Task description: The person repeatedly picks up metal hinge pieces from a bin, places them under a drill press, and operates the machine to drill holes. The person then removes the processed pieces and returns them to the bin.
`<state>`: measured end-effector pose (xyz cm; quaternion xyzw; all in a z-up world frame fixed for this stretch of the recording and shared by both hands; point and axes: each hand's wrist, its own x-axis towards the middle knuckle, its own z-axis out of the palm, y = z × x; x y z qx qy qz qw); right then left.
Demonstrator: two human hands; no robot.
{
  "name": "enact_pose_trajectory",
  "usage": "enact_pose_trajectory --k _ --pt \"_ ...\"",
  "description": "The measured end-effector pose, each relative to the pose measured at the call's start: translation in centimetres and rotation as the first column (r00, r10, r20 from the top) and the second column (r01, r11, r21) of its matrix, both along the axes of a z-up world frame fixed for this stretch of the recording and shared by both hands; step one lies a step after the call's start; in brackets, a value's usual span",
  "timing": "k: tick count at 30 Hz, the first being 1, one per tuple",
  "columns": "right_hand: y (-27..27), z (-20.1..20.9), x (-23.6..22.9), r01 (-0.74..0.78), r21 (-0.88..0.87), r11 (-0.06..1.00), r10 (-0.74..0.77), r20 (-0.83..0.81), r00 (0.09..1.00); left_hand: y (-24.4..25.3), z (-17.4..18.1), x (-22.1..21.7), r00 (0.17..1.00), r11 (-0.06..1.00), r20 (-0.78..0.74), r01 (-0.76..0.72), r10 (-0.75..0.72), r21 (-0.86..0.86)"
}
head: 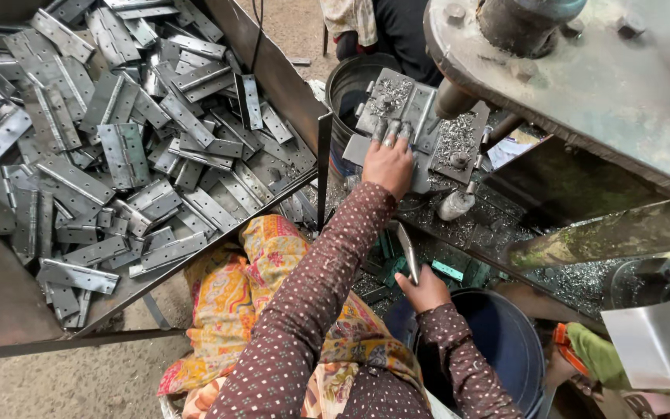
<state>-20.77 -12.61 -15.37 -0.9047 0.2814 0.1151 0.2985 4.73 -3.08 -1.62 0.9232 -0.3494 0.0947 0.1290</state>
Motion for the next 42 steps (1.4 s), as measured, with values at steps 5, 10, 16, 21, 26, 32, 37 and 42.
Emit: enact_pose_trajectory --k 5,10,16,21,26,32,37,42 --pt "2.2 -3.2 0.2 0.123 -0.044 0.991 -0.117 0.120 0.986 -1.4 -0.6 2.6 0.991 0.994 0.114 -0.053 0.064 -0.101" --pt "3.9 -6.1 -1.0 0.110 -0.127 0.986 -0.086 0.181 0.980 -1.2 -1.0 2.1 0.995 0.993 0.085 -0.040 0.050 -0.112" --pt "0.7 -0.7 0.6 0.017 -0.087 0.996 -0.016 0.015 1.000 -1.2 0.0 2.5 0.980 0.996 0.186 -0.062 0.074 -0.068" --pt "0.9 -1.4 0.1 0.021 -0.114 0.993 -0.017 0.038 0.999 -1.6 0.2 2.7 0.998 0.998 -0.007 -0.056 0.056 -0.005" --pt "3.6 -7.7 0.9 0.148 -0.107 0.983 -0.117 0.256 0.959 -1.6 -0.2 2.9 0.998 0.998 0.017 -0.056 0.057 -0.033" --pt "3.2 -5.4 0.7 0.148 -0.026 0.989 -0.146 0.080 0.986 -1.5 -0.1 3.1 0.998 0.997 0.050 -0.039 0.043 -0.071" --pt "1.2 1.9 0.1 0.024 0.047 0.999 -0.026 0.039 0.999 0.4 1.1 0.3 0.999 0.999 -0.032 0.019 -0.018 0.041" --pt "1.2 5.2 1.1 0.009 0.043 0.999 -0.009 0.001 1.000 3.0 1.4 -4.2 0.989 0.981 0.149 0.044 -0.016 -0.187"
